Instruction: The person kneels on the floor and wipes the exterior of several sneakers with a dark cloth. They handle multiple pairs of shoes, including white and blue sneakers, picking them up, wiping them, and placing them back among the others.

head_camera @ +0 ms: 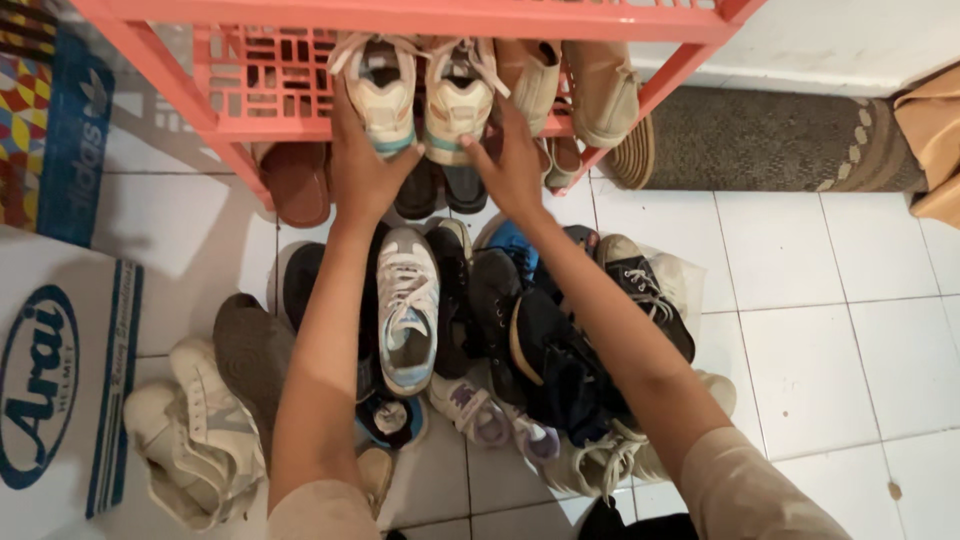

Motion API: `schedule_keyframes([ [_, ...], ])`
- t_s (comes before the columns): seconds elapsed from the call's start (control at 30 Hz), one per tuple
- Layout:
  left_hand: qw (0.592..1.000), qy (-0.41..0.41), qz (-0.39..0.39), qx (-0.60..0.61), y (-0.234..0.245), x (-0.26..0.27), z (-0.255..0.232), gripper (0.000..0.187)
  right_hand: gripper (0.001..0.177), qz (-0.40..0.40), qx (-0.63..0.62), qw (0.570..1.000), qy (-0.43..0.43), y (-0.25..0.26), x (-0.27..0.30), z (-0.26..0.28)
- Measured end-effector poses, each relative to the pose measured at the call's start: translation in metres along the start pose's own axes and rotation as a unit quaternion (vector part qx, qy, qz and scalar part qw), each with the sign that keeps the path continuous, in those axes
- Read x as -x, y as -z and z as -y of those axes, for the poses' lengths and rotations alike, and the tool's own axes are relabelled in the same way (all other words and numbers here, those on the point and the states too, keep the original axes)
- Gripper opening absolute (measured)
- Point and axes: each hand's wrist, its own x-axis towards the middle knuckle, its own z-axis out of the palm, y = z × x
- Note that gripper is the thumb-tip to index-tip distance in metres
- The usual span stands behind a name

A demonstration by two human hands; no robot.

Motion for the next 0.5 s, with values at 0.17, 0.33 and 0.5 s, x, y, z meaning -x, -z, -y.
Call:
schedule_keyframes([
  [0.17, 0.996, 0.045, -0.024, -0.068, -0.01, -0.003, -0.01, 0.113, 0.077, -0.077, 0.12, 0.988, 0.062, 0.032, -0.003, -0.035],
  [0.33, 0.995, 0.036, -0.046, -0.08, -0.008, 0.008, -0.029, 0.108, 0.099, -0.087, 0.161, 0.979, 0.092, 0.077, -0.022, -0.023],
  [0.5, 0.994, 0.069, -0.042, -0.077, -0.008, 0.014, -0.043, 0.107, 0.075, 0.035, 0.278, 0.953, 0.113, 0.08, -0.05, -0.019],
])
